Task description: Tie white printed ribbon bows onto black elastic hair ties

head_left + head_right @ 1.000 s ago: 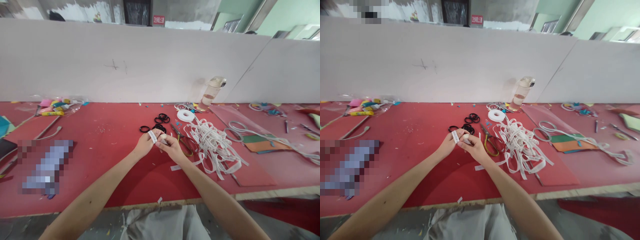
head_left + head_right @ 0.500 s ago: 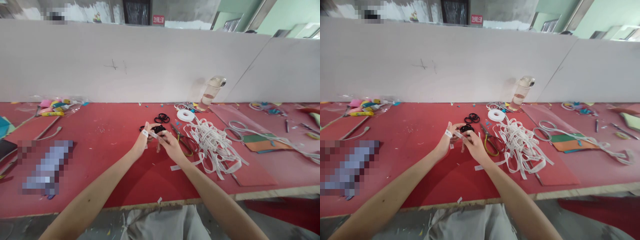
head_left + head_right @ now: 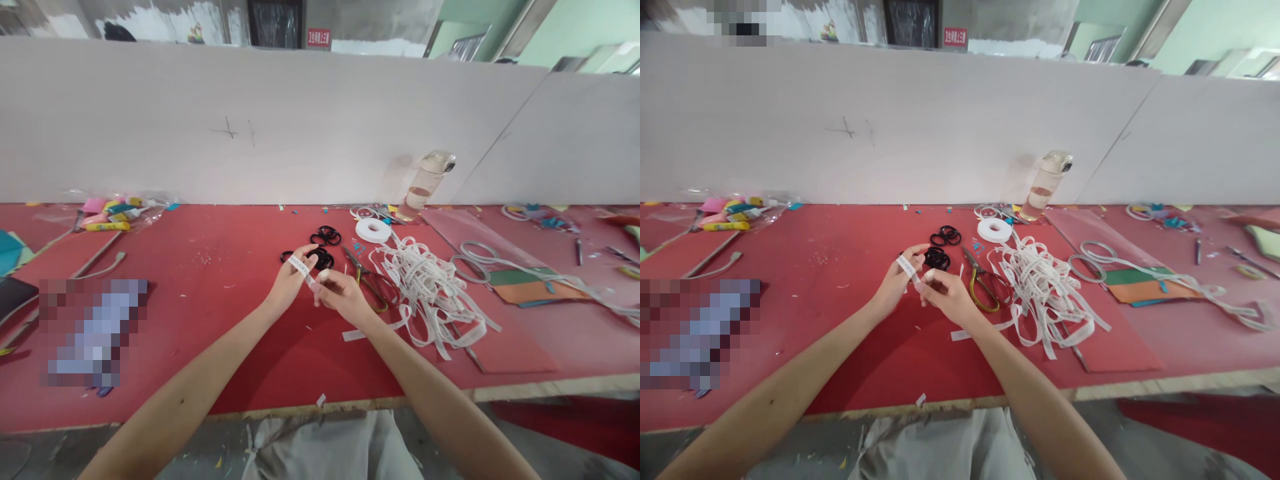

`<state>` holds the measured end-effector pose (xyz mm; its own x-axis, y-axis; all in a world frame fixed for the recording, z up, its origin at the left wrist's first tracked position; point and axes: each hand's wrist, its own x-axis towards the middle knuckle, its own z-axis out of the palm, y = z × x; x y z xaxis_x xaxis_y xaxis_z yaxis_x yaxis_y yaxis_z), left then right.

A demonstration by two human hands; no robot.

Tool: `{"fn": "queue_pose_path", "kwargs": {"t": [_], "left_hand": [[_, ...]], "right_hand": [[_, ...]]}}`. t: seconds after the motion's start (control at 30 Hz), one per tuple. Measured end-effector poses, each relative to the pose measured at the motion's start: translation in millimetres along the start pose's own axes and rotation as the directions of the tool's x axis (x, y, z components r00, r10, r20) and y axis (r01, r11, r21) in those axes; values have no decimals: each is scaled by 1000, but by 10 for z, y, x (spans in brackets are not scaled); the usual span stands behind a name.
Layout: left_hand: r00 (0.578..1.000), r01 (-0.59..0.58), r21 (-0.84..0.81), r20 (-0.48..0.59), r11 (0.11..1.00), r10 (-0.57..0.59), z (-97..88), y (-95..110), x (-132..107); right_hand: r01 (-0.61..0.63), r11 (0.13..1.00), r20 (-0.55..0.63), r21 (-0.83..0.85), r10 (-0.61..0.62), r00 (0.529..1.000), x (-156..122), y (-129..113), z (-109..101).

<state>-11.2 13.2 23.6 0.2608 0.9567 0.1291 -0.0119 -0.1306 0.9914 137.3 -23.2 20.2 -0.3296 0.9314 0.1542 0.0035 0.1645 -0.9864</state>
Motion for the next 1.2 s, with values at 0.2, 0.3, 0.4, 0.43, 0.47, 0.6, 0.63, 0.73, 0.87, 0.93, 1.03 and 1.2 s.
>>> {"fn": "queue_pose_path", "kwargs": {"t": [0.2, 0.3, 0.4, 0.43, 0.47, 0.6, 0.63, 0.73, 0.87, 0.93, 1.03, 1.2], "left_hand": [[991, -98, 562, 133, 821, 28, -55, 21, -13], [971, -195, 787, 239, 585, 3, -85, 55, -27], [946, -289, 848, 323, 444, -2, -86, 60, -32], [935, -317, 854, 354, 413, -13, -81, 56, -35], [921, -347, 852, 388, 391, -28, -75, 51, -39], [859, -442, 783, 511, 437, -46, -32, 47, -82], [848, -448, 760, 528, 471, -45, -19, 54, -96], [827, -422, 685, 560, 594, -57, 11, 92, -130], [777, -285, 449, 626, 847, -71, 18, 138, -139], [757, -198, 258, 654, 946, -20, 20, 145, -136], [754, -63, 23, 656, 998, 33, 27, 121, -132], [750, 140, -225, 659, 964, 45, 43, 12, -126]], "right_hand": [[-2, 973, 160, 230, -35, 986, -8, -41, -112], [-39, 938, 193, 344, -30, 981, 6, -57, -188], [-79, 895, 199, 439, -11, 980, 15, -83, -250], [-89, 884, 195, 459, -2, 981, 18, -93, -269], [-95, 879, 188, 468, 6, 982, 20, -104, -289], [-76, 919, 136, 386, 25, 990, 34, -129, -364], [-73, 937, 130, 340, 30, 991, 40, -126, -377], [-67, 975, 120, 210, 42, 992, 64, -95, -395], [3, 993, 73, 114, -12, 997, 93, -42, -394], [31, 997, 90, 65, -36, 995, 98, -29, -391], [54, 998, 132, 14, -55, 990, 100, -18, -377], [76, 997, 3, -19, -76, 997, 100, 18, -318]]}}
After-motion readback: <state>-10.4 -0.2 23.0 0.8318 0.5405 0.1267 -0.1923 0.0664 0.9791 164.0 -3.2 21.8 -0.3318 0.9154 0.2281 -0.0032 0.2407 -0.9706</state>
